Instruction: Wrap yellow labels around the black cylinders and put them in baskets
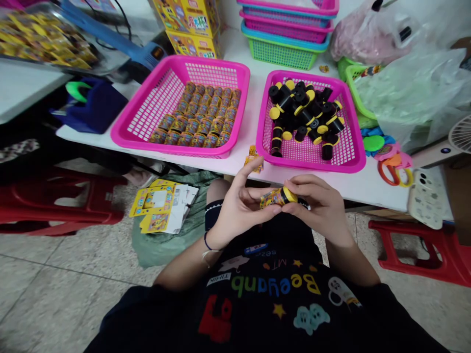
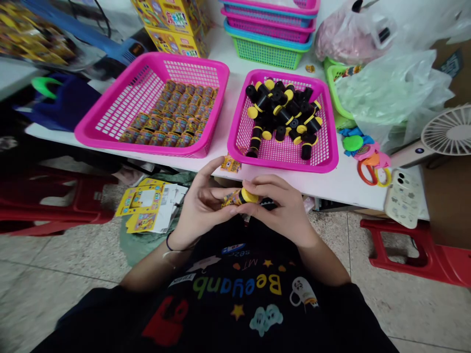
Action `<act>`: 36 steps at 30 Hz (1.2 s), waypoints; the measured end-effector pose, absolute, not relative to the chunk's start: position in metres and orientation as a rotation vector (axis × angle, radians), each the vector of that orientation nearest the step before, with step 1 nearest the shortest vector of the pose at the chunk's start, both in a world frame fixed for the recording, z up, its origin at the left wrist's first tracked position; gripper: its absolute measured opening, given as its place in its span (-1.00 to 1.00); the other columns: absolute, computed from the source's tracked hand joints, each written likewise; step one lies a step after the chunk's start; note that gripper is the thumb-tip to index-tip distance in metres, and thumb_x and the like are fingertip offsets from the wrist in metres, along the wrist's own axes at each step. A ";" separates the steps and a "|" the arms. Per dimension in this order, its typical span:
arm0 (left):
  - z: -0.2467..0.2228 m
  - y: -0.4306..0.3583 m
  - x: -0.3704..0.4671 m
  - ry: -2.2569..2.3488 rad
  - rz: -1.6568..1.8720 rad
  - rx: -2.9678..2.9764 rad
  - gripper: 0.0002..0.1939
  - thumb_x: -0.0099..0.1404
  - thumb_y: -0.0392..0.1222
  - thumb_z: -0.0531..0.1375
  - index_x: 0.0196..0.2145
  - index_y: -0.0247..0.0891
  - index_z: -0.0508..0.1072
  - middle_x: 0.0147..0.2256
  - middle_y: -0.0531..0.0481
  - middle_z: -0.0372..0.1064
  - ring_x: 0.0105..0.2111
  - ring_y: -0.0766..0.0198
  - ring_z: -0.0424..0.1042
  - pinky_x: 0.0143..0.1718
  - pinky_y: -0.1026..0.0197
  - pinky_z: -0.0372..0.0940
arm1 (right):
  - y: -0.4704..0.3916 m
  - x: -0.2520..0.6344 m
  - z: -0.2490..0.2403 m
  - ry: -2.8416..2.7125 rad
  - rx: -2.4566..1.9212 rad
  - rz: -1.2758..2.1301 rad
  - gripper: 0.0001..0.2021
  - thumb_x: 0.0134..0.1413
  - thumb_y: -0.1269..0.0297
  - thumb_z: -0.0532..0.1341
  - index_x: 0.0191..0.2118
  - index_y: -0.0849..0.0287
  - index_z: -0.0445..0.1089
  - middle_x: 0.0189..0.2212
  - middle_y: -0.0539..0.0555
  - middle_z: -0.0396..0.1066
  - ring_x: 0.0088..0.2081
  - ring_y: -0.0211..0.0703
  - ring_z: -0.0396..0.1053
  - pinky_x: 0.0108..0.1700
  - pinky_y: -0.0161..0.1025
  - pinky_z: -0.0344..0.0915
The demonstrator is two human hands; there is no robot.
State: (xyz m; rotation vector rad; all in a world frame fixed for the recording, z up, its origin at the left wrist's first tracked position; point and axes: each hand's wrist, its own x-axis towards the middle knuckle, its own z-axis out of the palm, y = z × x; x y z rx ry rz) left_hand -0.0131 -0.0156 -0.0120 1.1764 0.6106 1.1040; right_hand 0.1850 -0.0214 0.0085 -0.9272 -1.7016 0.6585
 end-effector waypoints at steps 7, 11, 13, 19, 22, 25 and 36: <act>-0.022 -0.024 -0.006 0.692 1.317 1.456 -0.19 0.33 -0.18 0.42 0.38 -0.06 0.10 -0.07 -0.07 0.66 -0.04 0.13 0.67 0.10 0.13 0.54 | -0.027 0.174 0.012 -1.584 -1.003 0.720 -0.91 0.15 0.30 0.42 -0.20 0.04 0.61 -0.22 0.05 0.57 -0.23 -0.22 0.54 -0.21 -0.24 0.54; -0.035 -0.024 -0.010 0.787 1.436 1.713 -0.25 0.32 -0.19 0.43 0.33 -0.08 0.15 -0.04 -0.08 0.65 -0.03 0.13 0.67 0.13 0.07 0.55 | -0.028 0.173 0.015 -1.632 -1.030 0.633 -0.94 0.16 0.30 0.41 -0.23 0.04 0.61 -0.21 0.05 0.58 -0.22 -0.20 0.55 -0.21 -0.24 0.56; -0.038 -0.024 -0.013 0.795 1.483 1.808 -0.23 0.29 -0.22 0.45 0.32 -0.07 0.16 -0.01 -0.08 0.64 0.01 0.12 0.66 0.14 0.08 0.54 | -0.026 0.176 0.016 -1.655 -1.017 0.651 -0.92 0.14 0.27 0.44 -0.22 0.03 0.63 -0.20 0.05 0.59 -0.21 -0.19 0.56 -0.19 -0.23 0.58; -0.021 -0.022 -0.019 0.679 1.358 1.657 -0.20 0.34 -0.24 0.41 0.34 -0.09 0.05 0.01 -0.13 0.63 -0.01 0.11 0.66 0.10 0.12 0.55 | -0.017 0.193 0.015 -1.710 -0.797 1.045 -0.63 0.12 0.30 0.46 0.06 -0.04 0.60 -0.04 0.08 0.58 -0.12 -0.20 0.59 -0.16 -0.25 0.61; -0.015 -0.022 -0.020 0.673 1.306 1.612 -0.19 0.32 -0.26 0.42 0.33 -0.12 0.05 0.01 -0.15 0.64 0.01 0.10 0.65 0.11 0.11 0.55 | -0.017 0.193 0.015 -1.695 -0.789 1.012 -0.60 0.09 0.42 0.43 0.05 -0.03 0.60 -0.08 0.05 0.59 -0.16 -0.23 0.59 -0.20 -0.29 0.60; -0.014 -0.023 -0.020 0.680 1.282 1.596 -0.17 0.31 -0.27 0.43 0.35 -0.09 0.07 0.00 -0.12 0.64 0.04 0.10 0.64 0.09 0.14 0.57 | -0.021 0.188 0.017 -1.728 -0.869 0.850 -0.59 0.02 0.49 0.40 0.01 0.00 0.61 -0.11 0.04 0.60 -0.20 -0.25 0.57 -0.22 -0.30 0.58; -0.024 -0.022 -0.023 0.692 1.253 1.687 -0.12 0.30 -0.24 0.44 0.42 -0.07 0.09 0.03 -0.12 0.62 0.11 0.10 0.59 0.18 0.12 0.50 | -0.036 0.191 0.037 -1.903 -1.021 0.537 -0.60 0.02 0.50 0.36 -0.02 0.00 0.62 -0.10 0.06 0.62 -0.21 -0.19 0.59 -0.15 -0.21 0.62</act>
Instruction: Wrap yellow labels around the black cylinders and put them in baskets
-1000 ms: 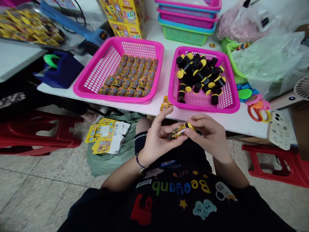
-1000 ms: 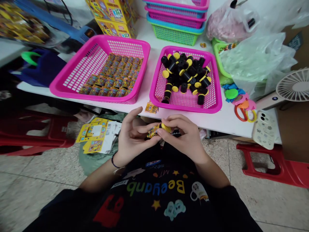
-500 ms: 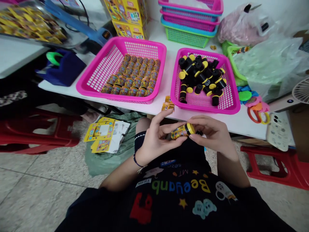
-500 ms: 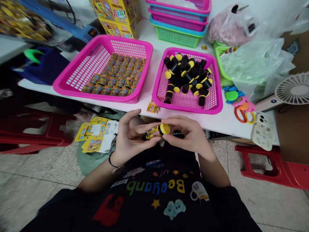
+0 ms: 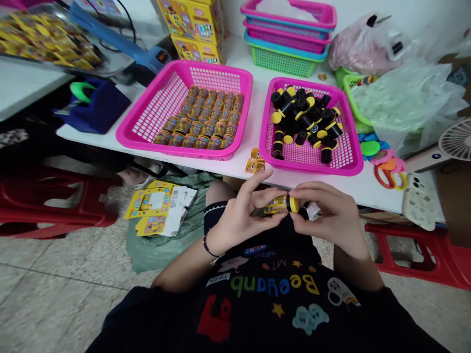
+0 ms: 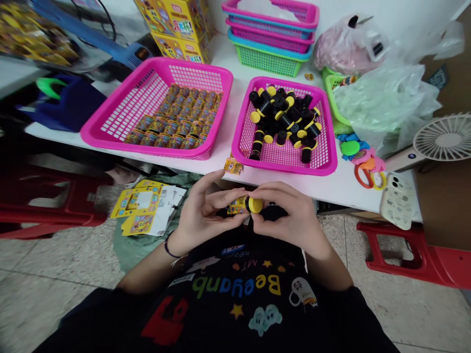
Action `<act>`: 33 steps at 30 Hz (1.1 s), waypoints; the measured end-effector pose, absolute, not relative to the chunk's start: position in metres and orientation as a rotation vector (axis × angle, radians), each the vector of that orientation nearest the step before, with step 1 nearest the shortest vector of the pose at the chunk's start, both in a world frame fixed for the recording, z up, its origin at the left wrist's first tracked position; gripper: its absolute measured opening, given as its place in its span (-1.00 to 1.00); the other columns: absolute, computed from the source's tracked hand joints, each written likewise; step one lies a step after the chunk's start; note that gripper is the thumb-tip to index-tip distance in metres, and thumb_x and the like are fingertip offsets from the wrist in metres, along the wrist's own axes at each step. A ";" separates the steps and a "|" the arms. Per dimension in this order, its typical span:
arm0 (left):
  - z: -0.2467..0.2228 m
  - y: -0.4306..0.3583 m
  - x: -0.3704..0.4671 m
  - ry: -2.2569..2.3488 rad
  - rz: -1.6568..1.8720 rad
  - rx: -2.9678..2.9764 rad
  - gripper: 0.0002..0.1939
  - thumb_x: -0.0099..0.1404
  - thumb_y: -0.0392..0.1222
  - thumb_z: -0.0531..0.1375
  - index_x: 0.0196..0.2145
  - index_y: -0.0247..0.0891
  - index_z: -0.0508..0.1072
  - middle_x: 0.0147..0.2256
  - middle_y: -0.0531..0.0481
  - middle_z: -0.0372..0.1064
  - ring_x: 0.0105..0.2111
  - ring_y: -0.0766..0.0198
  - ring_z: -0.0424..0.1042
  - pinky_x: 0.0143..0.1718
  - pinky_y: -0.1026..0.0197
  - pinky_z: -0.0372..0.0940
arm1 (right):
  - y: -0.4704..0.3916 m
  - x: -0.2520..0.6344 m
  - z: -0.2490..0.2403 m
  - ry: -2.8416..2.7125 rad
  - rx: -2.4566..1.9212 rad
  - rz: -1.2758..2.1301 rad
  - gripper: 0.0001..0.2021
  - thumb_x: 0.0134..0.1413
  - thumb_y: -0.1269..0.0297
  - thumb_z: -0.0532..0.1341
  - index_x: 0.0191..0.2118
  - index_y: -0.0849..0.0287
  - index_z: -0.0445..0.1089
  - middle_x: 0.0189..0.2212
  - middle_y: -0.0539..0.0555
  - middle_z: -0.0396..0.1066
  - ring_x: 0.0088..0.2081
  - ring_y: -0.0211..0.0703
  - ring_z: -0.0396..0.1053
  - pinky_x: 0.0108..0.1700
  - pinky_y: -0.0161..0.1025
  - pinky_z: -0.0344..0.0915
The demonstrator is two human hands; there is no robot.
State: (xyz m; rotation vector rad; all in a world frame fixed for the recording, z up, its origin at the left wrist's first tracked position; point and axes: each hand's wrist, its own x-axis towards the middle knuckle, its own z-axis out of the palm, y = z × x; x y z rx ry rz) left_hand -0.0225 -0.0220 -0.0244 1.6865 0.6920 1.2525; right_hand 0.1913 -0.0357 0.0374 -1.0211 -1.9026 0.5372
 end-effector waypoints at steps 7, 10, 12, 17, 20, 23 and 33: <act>-0.024 -0.019 -0.024 0.636 1.305 1.998 -0.07 0.34 -0.31 0.39 0.48 -0.04 0.00 0.10 -0.16 0.59 0.16 0.10 0.56 0.21 0.10 0.48 | -0.031 0.202 0.036 -1.884 -0.970 0.696 -0.65 0.04 0.31 0.51 -0.01 -0.08 0.64 -0.15 0.01 0.64 -0.40 -0.30 0.54 -0.30 -0.29 0.60; -0.025 -0.019 -0.021 0.610 1.364 2.041 -0.05 0.35 -0.33 0.38 0.49 0.02 -0.04 0.13 -0.15 0.57 0.14 0.12 0.58 0.22 0.09 0.48 | -0.031 0.197 0.026 -1.767 -1.046 0.695 -0.69 -0.02 0.22 0.55 -0.09 -0.03 0.66 -0.23 0.01 0.65 -0.42 -0.26 0.55 -0.35 -0.27 0.60; -0.026 -0.020 -0.018 0.646 1.422 1.981 -0.03 0.34 -0.31 0.41 0.48 0.03 -0.04 0.11 -0.12 0.58 0.15 0.10 0.57 0.26 0.03 0.46 | -0.030 0.192 0.018 -1.732 -1.083 0.602 -0.74 0.02 0.18 0.53 -0.13 0.00 0.66 -0.24 0.03 0.65 -0.38 -0.20 0.57 -0.35 -0.24 0.61; -0.018 -0.022 -0.006 0.867 1.457 1.626 0.05 0.30 -0.08 0.46 0.48 -0.01 -0.13 0.00 -0.08 0.60 0.04 0.04 0.64 0.18 -0.02 0.54 | -0.024 0.184 0.007 -1.860 -0.972 0.320 -0.53 0.08 0.08 0.49 0.11 -0.05 0.52 -0.02 0.10 0.60 -0.03 -0.01 0.59 0.02 -0.05 0.61; -0.009 -0.020 -0.004 0.876 1.395 1.433 0.10 0.29 0.01 0.46 0.48 0.00 -0.21 -0.03 -0.11 0.61 -0.06 0.04 0.68 0.03 0.04 0.60 | -0.024 0.177 0.006 -1.968 -0.927 0.121 -0.36 0.10 0.16 0.47 0.28 -0.04 0.33 0.05 0.14 0.54 0.07 0.06 0.55 0.11 0.05 0.57; -0.004 -0.015 -0.007 0.777 1.281 1.307 0.08 0.27 -0.01 0.47 0.43 0.01 -0.20 -0.09 -0.07 0.64 -0.14 0.12 0.69 -0.05 0.10 0.60 | -0.023 0.169 0.004 -1.967 -0.962 -0.058 -0.36 0.14 0.35 0.35 0.32 -0.01 0.23 0.00 0.16 0.50 0.04 0.06 0.54 0.05 0.04 0.58; -0.005 0.018 -0.006 0.382 0.870 1.375 -0.37 0.20 0.11 0.46 0.02 -0.10 0.22 -0.15 -0.01 0.42 -0.22 0.23 0.58 -0.29 0.24 0.52 | -0.018 0.163 0.009 -2.035 -0.803 -0.076 -0.33 0.03 0.32 0.26 0.31 0.03 0.24 -0.01 0.16 0.50 0.08 0.15 0.48 0.14 0.16 0.50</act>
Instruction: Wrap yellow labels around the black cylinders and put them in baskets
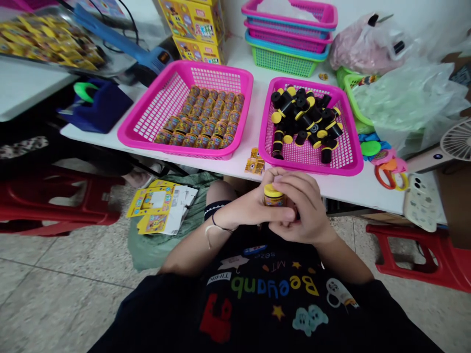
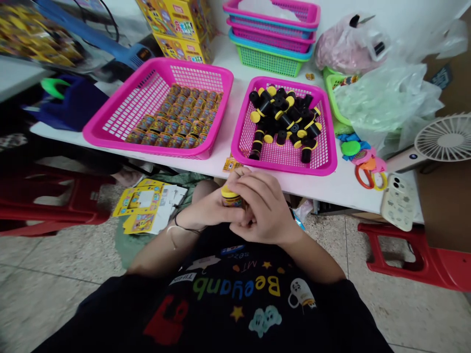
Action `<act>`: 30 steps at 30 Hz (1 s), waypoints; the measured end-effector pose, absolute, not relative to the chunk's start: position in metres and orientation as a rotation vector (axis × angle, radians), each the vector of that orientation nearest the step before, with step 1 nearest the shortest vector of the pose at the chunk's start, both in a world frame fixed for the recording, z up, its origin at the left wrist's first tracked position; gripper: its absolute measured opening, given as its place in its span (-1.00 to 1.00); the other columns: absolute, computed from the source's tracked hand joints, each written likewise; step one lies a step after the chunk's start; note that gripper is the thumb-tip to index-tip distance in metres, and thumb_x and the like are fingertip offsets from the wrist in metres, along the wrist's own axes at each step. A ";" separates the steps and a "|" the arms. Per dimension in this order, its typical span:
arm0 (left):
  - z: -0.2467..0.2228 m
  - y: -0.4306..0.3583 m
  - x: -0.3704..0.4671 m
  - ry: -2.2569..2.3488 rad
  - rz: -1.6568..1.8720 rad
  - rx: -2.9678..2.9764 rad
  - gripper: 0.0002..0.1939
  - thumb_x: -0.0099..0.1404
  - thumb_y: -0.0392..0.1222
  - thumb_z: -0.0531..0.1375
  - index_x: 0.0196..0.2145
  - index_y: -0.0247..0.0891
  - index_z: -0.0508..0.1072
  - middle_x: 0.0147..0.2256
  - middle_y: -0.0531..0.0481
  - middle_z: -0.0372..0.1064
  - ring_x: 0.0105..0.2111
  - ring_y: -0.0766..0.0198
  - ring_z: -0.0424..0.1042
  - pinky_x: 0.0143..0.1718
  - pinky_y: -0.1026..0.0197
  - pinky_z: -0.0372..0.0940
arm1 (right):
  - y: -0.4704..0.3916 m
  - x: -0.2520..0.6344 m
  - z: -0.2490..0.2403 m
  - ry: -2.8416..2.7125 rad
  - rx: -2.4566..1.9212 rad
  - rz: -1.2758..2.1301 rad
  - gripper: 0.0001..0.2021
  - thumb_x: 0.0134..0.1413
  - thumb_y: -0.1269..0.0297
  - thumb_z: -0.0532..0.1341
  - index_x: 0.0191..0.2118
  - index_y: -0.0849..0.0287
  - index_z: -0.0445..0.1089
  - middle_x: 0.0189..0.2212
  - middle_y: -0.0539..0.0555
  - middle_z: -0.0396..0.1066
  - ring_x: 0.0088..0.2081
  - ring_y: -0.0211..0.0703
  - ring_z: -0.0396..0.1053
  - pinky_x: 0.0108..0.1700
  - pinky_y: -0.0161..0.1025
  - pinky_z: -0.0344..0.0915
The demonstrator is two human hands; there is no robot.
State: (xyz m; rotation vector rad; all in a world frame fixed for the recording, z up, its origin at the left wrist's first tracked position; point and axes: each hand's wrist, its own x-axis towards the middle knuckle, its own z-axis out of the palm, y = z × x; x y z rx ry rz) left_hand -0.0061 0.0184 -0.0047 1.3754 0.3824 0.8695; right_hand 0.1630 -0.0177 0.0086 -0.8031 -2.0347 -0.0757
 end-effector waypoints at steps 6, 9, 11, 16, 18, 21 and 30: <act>-0.005 0.008 0.001 0.670 0.817 1.327 -0.37 0.22 -0.24 0.35 0.08 -0.09 0.05 -0.28 0.16 0.25 -0.51 0.44 0.36 -0.47 0.32 0.35 | -0.015 0.166 -0.001 -2.042 -0.858 -0.306 -0.49 0.14 0.23 0.36 0.20 0.07 0.34 -0.12 0.15 0.52 -0.02 0.10 0.44 0.09 0.12 0.49; -0.005 0.004 0.004 0.812 0.952 1.416 -0.33 0.13 -0.31 0.32 0.07 -0.12 0.04 -0.27 0.16 0.18 -0.49 0.46 0.29 -0.46 0.34 0.27 | -0.014 0.166 -0.004 -2.063 -0.871 -0.448 -0.64 0.25 0.20 0.31 0.12 0.09 0.39 -0.17 0.13 0.52 -0.08 0.04 0.39 0.18 0.16 0.44; -0.005 0.002 0.008 0.875 1.064 1.444 -0.32 0.12 -0.30 0.33 0.07 -0.13 0.03 -0.26 0.15 0.17 -0.47 0.46 0.28 -0.45 0.33 0.26 | -0.013 0.164 -0.005 -2.055 -0.862 -0.511 -0.70 0.31 0.21 0.26 0.10 0.11 0.41 -0.19 0.12 0.51 -0.09 0.01 0.35 0.23 0.18 0.41; 0.003 -0.001 0.011 0.795 1.098 1.373 -0.36 0.20 -0.26 0.30 0.07 -0.10 -0.01 -0.35 0.23 0.12 -0.56 0.49 0.25 -0.54 0.37 0.18 | -0.008 0.162 -0.005 -1.980 -0.819 -0.397 -0.63 0.28 0.21 0.25 0.17 0.06 0.36 -0.13 0.11 0.48 -0.05 0.02 0.33 0.20 0.13 0.44; 0.008 0.000 0.006 0.745 1.023 1.342 -0.35 0.18 -0.27 0.30 0.08 -0.09 0.00 -0.33 0.22 0.18 -0.54 0.47 0.32 -0.52 0.37 0.23 | -0.008 0.161 -0.005 -1.967 -0.813 -0.364 -0.57 0.22 0.21 0.31 0.18 0.09 0.35 -0.12 0.11 0.47 -0.03 0.03 0.35 0.21 0.12 0.43; 0.015 0.003 -0.003 0.655 0.812 1.258 -0.32 0.21 -0.29 0.28 0.16 -0.10 0.00 -0.40 0.24 0.24 -0.52 0.40 0.39 -0.49 0.34 0.28 | -0.008 0.160 -0.003 -1.969 -0.783 -0.404 -0.56 0.17 0.24 0.37 0.15 0.12 0.37 -0.13 0.11 0.48 -0.03 0.03 0.37 0.27 0.13 0.38; 0.028 0.009 -0.012 0.471 0.628 1.200 -0.32 0.13 -0.27 0.32 0.17 -0.14 0.20 -0.23 0.12 0.27 -0.41 0.41 0.31 -0.41 0.31 0.27 | -0.016 0.162 0.010 -2.019 -0.758 -0.434 -0.76 0.39 0.03 0.17 0.03 -0.02 0.39 -0.22 0.04 0.55 -0.13 -0.04 0.49 0.23 0.10 0.46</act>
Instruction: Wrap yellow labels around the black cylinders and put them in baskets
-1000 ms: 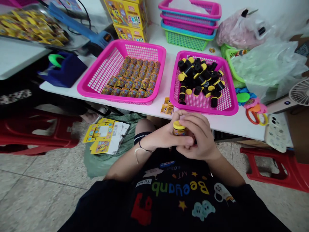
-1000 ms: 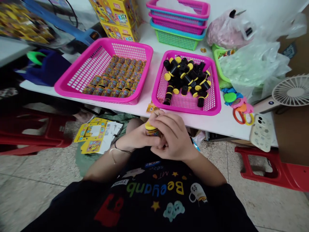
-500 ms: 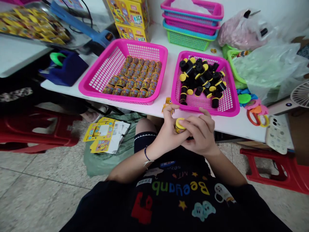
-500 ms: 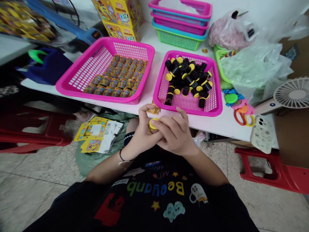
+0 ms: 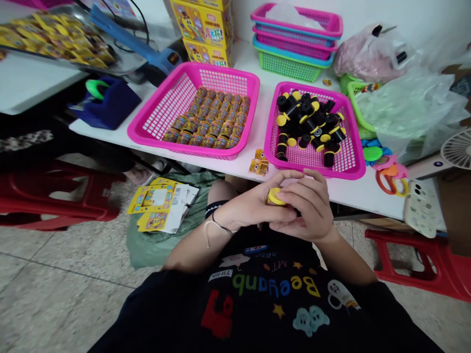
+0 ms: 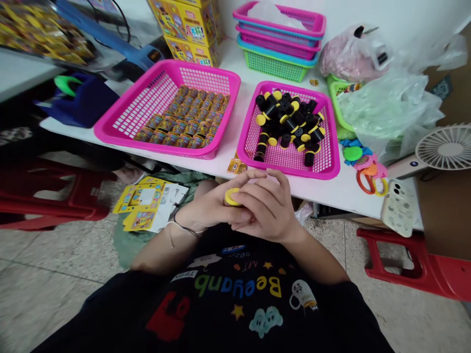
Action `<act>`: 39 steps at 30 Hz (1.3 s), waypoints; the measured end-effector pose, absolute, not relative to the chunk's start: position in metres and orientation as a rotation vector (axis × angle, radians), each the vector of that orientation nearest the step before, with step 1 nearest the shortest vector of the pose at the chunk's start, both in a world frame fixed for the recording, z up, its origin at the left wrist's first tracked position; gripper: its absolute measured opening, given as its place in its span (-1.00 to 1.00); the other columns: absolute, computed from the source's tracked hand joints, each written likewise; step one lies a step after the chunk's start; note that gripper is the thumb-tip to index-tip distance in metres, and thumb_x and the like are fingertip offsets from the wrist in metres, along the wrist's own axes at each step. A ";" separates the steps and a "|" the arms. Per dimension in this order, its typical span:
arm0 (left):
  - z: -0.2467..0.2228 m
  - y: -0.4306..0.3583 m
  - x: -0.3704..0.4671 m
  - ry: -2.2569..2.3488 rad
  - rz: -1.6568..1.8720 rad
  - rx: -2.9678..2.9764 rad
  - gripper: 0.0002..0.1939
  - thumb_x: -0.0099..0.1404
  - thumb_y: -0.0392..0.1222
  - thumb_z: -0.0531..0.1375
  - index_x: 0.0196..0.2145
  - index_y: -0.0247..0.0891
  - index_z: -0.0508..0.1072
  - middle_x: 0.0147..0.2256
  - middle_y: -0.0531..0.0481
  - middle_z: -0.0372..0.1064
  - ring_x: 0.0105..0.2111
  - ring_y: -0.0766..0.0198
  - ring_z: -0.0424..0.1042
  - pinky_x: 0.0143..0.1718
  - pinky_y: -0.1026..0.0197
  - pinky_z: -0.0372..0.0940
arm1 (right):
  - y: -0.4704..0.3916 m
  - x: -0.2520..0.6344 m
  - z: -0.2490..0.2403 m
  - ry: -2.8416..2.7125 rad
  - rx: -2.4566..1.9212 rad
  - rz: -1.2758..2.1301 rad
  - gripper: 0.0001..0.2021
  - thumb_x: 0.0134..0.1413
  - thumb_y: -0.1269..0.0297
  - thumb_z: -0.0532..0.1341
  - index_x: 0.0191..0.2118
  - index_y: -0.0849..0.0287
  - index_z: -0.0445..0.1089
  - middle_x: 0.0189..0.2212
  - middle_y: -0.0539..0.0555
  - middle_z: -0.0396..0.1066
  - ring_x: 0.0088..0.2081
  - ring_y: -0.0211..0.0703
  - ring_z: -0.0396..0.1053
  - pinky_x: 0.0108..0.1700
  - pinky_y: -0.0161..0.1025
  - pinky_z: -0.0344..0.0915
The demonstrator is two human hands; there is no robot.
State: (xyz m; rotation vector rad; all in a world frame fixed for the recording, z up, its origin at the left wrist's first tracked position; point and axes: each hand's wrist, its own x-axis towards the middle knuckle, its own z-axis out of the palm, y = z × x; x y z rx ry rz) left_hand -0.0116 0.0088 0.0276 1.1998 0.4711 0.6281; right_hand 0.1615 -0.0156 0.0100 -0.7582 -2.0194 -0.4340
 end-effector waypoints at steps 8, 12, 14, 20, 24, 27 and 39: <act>0.020 -0.005 -0.003 0.739 1.039 1.505 -0.22 0.15 -0.37 0.26 0.24 -0.14 0.00 -0.43 0.25 0.05 -0.57 0.46 0.11 -0.58 0.32 0.03 | -0.013 0.164 0.006 -1.984 -0.680 -0.618 -0.85 0.39 0.15 0.23 -0.07 0.03 0.52 -0.24 0.01 0.56 -0.20 -0.10 0.33 0.37 0.18 0.30; 0.022 -0.001 -0.008 0.451 0.857 1.473 -0.27 0.22 -0.35 0.26 0.24 -0.12 0.00 -0.53 0.31 0.03 -0.62 0.43 0.15 -0.60 0.34 0.06 | -0.013 0.168 0.014 -2.049 -0.609 -0.578 -0.76 0.46 0.14 0.12 -0.09 0.05 0.52 -0.23 0.01 0.57 -0.19 -0.14 0.36 0.40 0.09 0.28; 0.022 0.002 -0.012 0.321 0.754 1.420 -0.29 0.25 -0.27 0.32 0.23 -0.10 0.05 -0.49 0.27 0.18 -0.58 0.42 0.25 -0.56 0.35 0.16 | -0.016 0.170 0.017 -2.109 -0.603 -0.557 -0.76 0.48 0.18 0.09 -0.10 -0.04 0.52 -0.22 -0.03 0.57 -0.18 -0.16 0.41 0.39 0.04 0.29; 0.017 0.007 -0.016 0.162 0.711 1.390 -0.28 0.31 -0.19 0.35 0.28 -0.06 0.06 -0.46 0.25 0.26 -0.54 0.44 0.32 -0.51 0.39 0.25 | -0.025 0.177 0.007 -2.244 -0.764 -0.546 -0.77 0.45 0.04 0.11 0.07 -0.32 0.46 -0.23 -0.14 0.60 -0.25 -0.16 0.46 0.35 0.07 0.32; 0.018 0.006 -0.015 0.198 0.780 1.498 -0.22 0.26 -0.36 0.31 0.30 -0.14 0.02 -0.56 0.34 0.03 -0.63 0.47 0.12 -0.60 0.41 0.09 | -0.022 0.176 0.005 -2.213 -0.719 -0.493 -0.76 0.41 0.06 0.17 0.10 -0.30 0.45 -0.20 -0.14 0.59 -0.25 -0.15 0.43 0.41 0.09 0.23; 0.023 0.002 -0.016 0.357 0.837 1.504 -0.19 0.18 -0.45 0.26 0.29 -0.15 0.02 -0.55 0.34 0.00 -0.62 0.45 0.09 -0.62 0.38 0.00 | -0.017 0.171 0.008 -2.139 -0.627 -0.471 -0.77 0.40 0.17 0.16 0.05 -0.22 0.49 -0.21 -0.11 0.57 -0.23 -0.14 0.41 0.42 0.05 0.22; 0.024 0.003 -0.028 0.562 0.879 1.722 -0.33 0.23 -0.22 0.37 0.16 -0.13 0.08 -0.23 0.08 0.33 -0.31 0.33 0.43 -0.31 0.28 0.36 | -0.015 0.168 0.000 -2.108 -0.704 -0.435 -0.80 0.30 0.17 0.31 0.01 -0.23 0.48 -0.17 -0.13 0.58 -0.22 -0.13 0.40 0.41 0.12 0.22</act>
